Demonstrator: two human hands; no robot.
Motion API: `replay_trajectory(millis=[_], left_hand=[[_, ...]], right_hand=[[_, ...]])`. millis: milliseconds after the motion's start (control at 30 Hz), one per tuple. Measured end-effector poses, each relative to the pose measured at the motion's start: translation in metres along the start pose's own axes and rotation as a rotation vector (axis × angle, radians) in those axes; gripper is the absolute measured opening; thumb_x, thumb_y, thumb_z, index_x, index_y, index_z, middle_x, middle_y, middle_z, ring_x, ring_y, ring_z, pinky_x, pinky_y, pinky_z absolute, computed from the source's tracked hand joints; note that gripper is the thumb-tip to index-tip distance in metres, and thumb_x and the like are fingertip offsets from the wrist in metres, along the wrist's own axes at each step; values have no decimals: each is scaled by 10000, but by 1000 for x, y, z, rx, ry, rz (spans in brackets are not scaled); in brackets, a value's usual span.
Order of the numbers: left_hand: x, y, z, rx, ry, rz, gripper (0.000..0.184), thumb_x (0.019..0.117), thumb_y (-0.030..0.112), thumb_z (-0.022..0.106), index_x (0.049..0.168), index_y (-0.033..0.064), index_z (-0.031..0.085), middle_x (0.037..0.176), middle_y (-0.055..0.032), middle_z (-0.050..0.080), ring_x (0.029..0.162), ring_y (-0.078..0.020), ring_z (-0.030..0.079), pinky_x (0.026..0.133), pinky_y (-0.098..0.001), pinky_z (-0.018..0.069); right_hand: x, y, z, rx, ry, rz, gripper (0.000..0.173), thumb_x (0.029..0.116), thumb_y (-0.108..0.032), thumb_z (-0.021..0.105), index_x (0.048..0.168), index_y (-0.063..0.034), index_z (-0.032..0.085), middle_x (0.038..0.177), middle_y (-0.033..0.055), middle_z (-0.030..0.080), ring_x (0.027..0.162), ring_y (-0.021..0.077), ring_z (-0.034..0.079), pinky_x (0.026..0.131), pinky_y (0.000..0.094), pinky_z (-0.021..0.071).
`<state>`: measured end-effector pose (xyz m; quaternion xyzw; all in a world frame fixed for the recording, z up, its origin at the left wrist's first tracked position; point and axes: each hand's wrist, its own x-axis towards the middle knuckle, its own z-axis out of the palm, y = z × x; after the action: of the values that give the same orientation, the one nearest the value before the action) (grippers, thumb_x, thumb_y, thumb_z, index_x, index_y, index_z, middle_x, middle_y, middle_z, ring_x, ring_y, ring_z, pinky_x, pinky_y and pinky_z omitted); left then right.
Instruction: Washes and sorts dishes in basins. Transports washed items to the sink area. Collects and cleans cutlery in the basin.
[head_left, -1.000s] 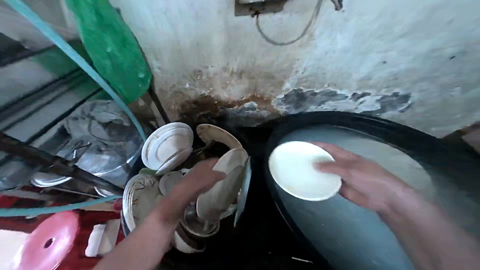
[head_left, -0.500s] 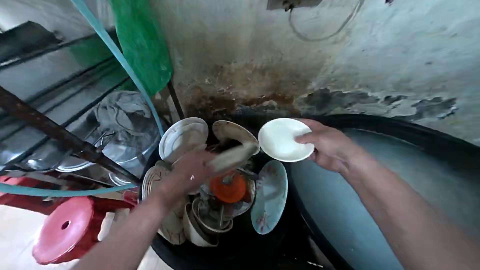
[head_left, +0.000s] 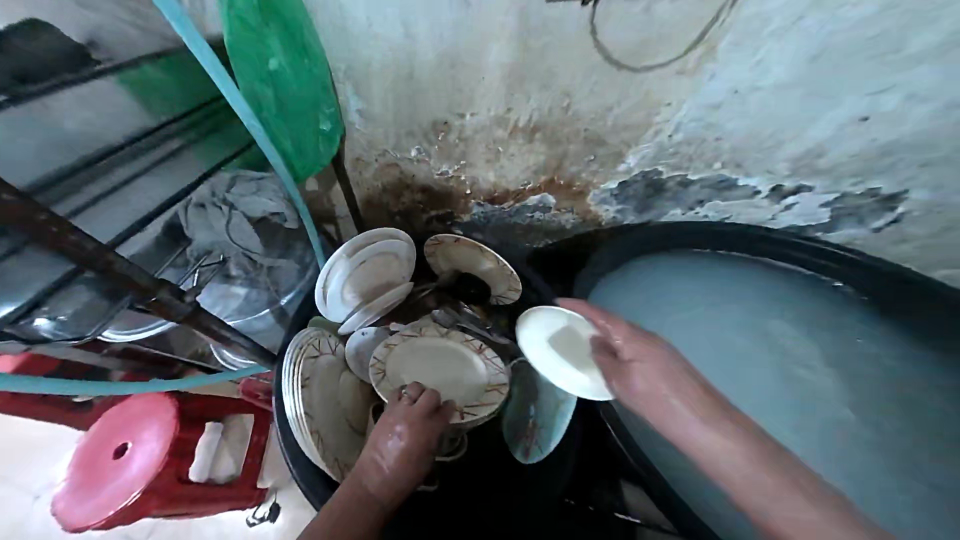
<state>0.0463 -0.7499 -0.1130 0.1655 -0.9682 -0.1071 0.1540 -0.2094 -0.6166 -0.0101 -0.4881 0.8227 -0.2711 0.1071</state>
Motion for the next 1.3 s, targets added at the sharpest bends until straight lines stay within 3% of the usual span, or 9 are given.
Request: replay_trajectory(millis=[200, 300, 533, 633, 700, 833, 933, 1067, 1300], left_hand=[[21, 18, -51, -58, 198, -70, 288, 870, -32, 615, 1035, 122, 794, 940, -94, 719, 961, -321, 697, 796, -482, 597], [56, 53, -72, -43, 225, 169, 236, 898, 57, 643, 1055, 164, 783, 935, -48, 707, 964, -278, 692, 833, -467, 590], [177, 133, -16, 3, -201, 673, 141, 966, 28, 616, 1010, 66, 745, 1105, -77, 705, 1117, -267, 655, 1055, -494, 474], [204, 151, 16, 6, -334, 522, 223, 980, 36, 620, 1172, 72, 728, 1291, -72, 665, 1353, -292, 524, 1226, -602, 240], [206, 158, 15, -32, -371, 325, 488, 978, 1, 601, 1452, 114, 582, 1605, -39, 439, 1559, -300, 235, 1228, -680, 75], [175, 145, 17, -266, -335, -175, 675, 1040, 295, 577, 1615, 76, 300, 1722, -112, 127, 1593, -302, 59, 1263, -567, 114], [129, 134, 33, -575, -360, -350, 890, 990, 341, 648, 1632, 4, 131, 1689, -243, 130, 1562, -345, 206, 1252, -445, 271], [122, 131, 18, -528, -478, -527, 715, 1057, 92, 477, 1655, 110, 85, 1584, -205, 408, 1376, -308, 528, 1127, -443, 452], [154, 64, -32, -552, -485, -676, 393, 1059, 174, 551, 1443, 89, 557, 1383, -202, 603, 1291, -342, 578, 1089, -533, 446]], right_hand=[[-62, 106, -77, -97, 165, 275, 528, 987, 75, 443, 1493, -61, 507, 1362, 337, 573, 1214, 561, 570, 972, 747, 421], [-104, 139, -91, -132, 162, 528, 518, 1002, 67, 408, 1516, 15, 441, 1415, 386, 502, 1278, 580, 514, 1042, 720, 389], [-178, 205, -72, -95, 208, 592, 526, 976, 70, 379, 1497, 50, 450, 1468, 364, 471, 1332, 549, 492, 1082, 684, 396], [-189, 224, -56, 51, 271, 639, 508, 986, 87, 396, 1490, 49, 457, 1484, 347, 464, 1355, 505, 489, 1106, 637, 398], [-196, 241, -52, 275, 305, 732, 565, 951, 85, 465, 1511, 27, 431, 1503, 314, 451, 1357, 428, 498, 1092, 588, 425], [-200, 258, -55, 702, 348, 883, 653, 873, 52, 529, 1504, -58, 397, 1315, 184, 565, 1047, 214, 649, 815, 425, 585], [-187, 248, -71, 720, 264, 892, 641, 890, 66, 525, 1505, -51, 392, 1281, 172, 590, 1022, 189, 659, 822, 405, 586], [-149, 206, -83, 815, 200, 837, 611, 912, 51, 482, 1494, -122, 417, 1257, 124, 615, 1000, 203, 687, 747, 402, 612], [-31, 89, -75, 842, 8, 684, 513, 1013, 67, 468, 1478, -148, 468, 1182, 165, 640, 911, 227, 692, 717, 361, 584]])
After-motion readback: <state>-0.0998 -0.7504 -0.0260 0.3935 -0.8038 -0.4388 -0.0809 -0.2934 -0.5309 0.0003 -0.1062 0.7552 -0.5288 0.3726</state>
